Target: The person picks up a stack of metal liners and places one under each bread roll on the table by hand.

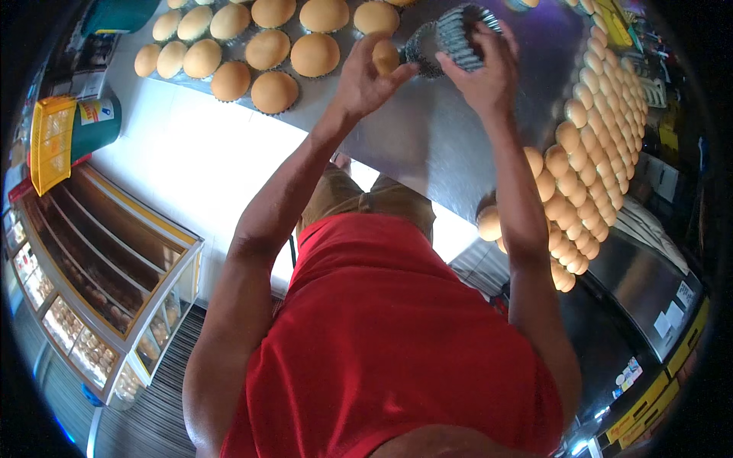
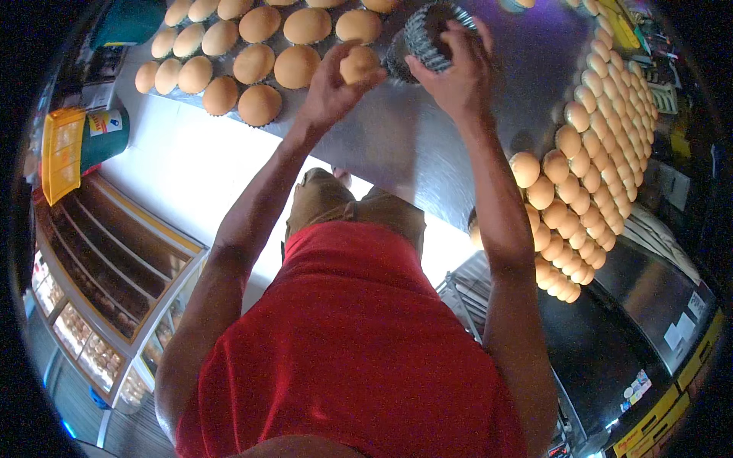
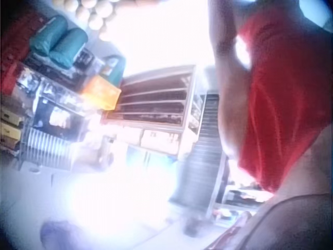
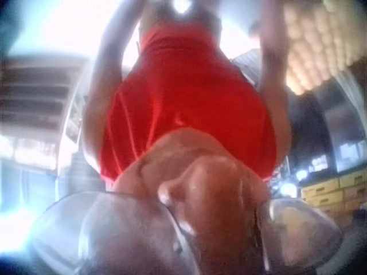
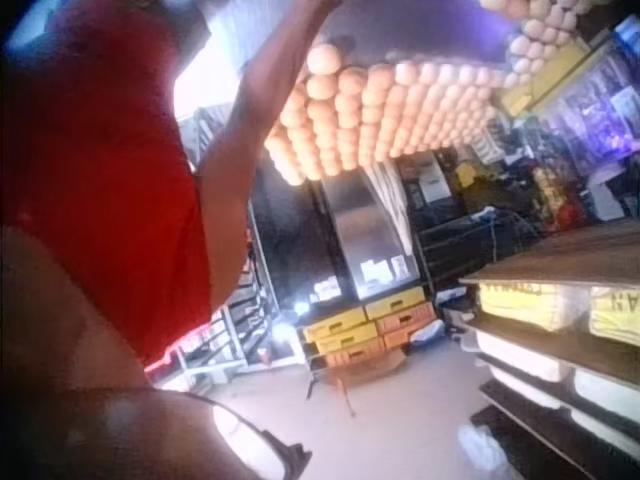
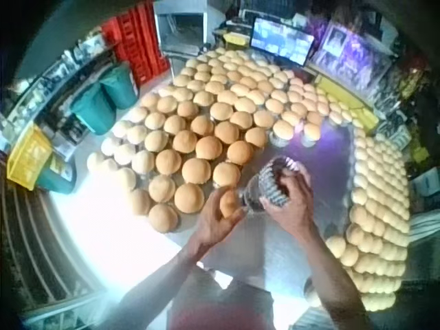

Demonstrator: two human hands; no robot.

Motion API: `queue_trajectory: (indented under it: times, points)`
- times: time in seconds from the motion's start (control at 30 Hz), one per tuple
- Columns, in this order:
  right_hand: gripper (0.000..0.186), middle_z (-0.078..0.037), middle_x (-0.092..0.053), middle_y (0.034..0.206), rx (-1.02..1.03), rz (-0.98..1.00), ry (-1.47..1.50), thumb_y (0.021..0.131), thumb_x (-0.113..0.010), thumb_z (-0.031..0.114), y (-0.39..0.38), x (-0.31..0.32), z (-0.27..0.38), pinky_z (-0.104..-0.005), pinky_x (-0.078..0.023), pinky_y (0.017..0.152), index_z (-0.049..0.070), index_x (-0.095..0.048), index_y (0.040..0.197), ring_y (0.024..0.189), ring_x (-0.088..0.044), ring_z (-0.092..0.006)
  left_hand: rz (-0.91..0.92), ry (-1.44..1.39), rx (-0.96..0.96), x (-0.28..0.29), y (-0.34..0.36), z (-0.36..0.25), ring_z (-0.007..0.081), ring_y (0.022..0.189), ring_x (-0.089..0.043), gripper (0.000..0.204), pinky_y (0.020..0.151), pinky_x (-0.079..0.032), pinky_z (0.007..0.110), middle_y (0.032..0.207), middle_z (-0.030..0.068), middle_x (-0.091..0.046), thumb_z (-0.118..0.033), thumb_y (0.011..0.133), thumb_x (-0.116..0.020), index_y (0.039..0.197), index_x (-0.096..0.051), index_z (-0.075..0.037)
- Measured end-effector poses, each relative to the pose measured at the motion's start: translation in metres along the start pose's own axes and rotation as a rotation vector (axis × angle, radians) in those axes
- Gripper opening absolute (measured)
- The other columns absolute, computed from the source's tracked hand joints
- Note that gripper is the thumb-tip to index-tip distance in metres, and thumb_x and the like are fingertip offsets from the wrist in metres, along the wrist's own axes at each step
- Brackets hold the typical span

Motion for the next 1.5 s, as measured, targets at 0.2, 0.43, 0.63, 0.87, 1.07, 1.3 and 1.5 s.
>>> queue_trajectory:
  times: [0.2, 0.43, 0.63, 0.87, 1.07, 1.3, 1.5]
  points:
    - [0.045, -0.011, -0.062, 0.134, -0.047, 0.215, -0.088, 0.070, -0.088, 0.036, -0.025, -0.063, -0.012, -0.0500, -0.037, 0.113, 0.006, -0.067, 0.097, 0.138, -0.042, -0.0391, -0.085, 0.278, -0.126, 0.010, -0.042, 0.033, 0.0339, 0.121, -0.057, 0.068, 0.099, -0.048, 0.044, 0.129, 0.0184, -0.057, -0.023, 0.080, -0.084, 0.135, -0.050, -0.003]
    - [0.081, -0.016, -0.050, 0.145, -0.103, 0.246, 0.091, 0.068, -0.090, 0.039, 0.019, -0.051, -0.017, -0.0473, -0.040, 0.112, 0.011, -0.057, 0.135, 0.136, -0.046, -0.0378, 0.102, -0.009, 0.295, -0.030, -0.093, 0.090, 0.0303, 0.121, -0.053, 0.077, 0.099, -0.048, 0.039, 0.139, 0.0179, -0.050, -0.024, 0.080, -0.084, 0.142, -0.044, -0.003]
    - [0.097, -0.027, -0.035, 0.155, -0.190, 0.537, 0.108, 0.069, -0.088, 0.038, -0.025, -0.054, -0.008, -0.0489, -0.038, 0.114, 0.012, -0.041, 0.150, 0.142, -0.038, -0.0430, 0.013, 0.278, 0.038, -0.046, -0.099, 0.094, 0.0417, 0.135, -0.044, 0.106, 0.110, -0.039, 0.050, 0.145, 0.0238, -0.044, -0.031, 0.063, -0.092, 0.148, -0.035, -0.003]
    - [0.108, -0.027, -0.040, 0.152, -0.184, 0.375, 0.298, 0.060, -0.090, 0.041, -0.132, -0.007, 0.023, -0.0552, -0.034, 0.115, 0.009, -0.041, 0.151, 0.142, -0.036, -0.0451, 0.236, 0.463, -0.168, -0.104, -0.101, 0.103, 0.0374, 0.136, -0.045, 0.117, 0.111, -0.033, 0.055, 0.148, 0.0188, -0.045, -0.035, 0.058, -0.090, 0.154, -0.028, -0.009]
    - [0.107, -0.022, -0.042, 0.152, -0.305, 0.456, 0.423, 0.063, -0.087, 0.043, -0.142, -0.018, 0.036, -0.0514, -0.031, 0.116, 0.008, -0.039, 0.152, 0.141, -0.037, -0.0411, 0.232, 0.395, -0.165, -0.078, -0.121, 0.082, 0.0385, 0.123, -0.051, 0.112, 0.107, -0.038, 0.052, 0.132, 0.0171, -0.054, -0.030, 0.055, -0.088, 0.150, -0.033, -0.009]
    - [0.112, -0.021, -0.029, 0.158, -0.282, 0.640, 0.976, 0.075, -0.077, 0.056, -0.061, -0.004, 0.138, -0.0458, -0.030, 0.116, -0.001, -0.023, 0.155, 0.144, -0.033, -0.0329, 0.007, -0.108, -0.147, 0.036, -0.182, 0.010, 0.0350, 0.134, -0.041, 0.113, 0.116, -0.032, 0.045, 0.141, 0.0198, -0.043, -0.026, 0.062, -0.089, 0.152, -0.026, -0.003]
    - [0.091, -0.018, -0.046, 0.141, 0.095, 0.448, 1.044, 0.078, -0.072, 0.060, 0.046, -0.061, 0.311, -0.0411, -0.038, 0.110, -0.006, -0.049, 0.136, 0.129, -0.049, -0.0290, -0.348, -0.228, -0.174, 0.238, -0.217, -0.044, 0.0302, 0.139, -0.034, 0.123, 0.120, -0.026, 0.043, 0.140, 0.0180, -0.035, -0.034, 0.065, -0.093, 0.157, -0.017, -0.002]
Point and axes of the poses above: each hand's wrist, its own y-axis towards the middle knuckle, its own x-axis out of the back of the hand, z = x × y, the point moved 8 cm from there along y, towards the middle knuckle
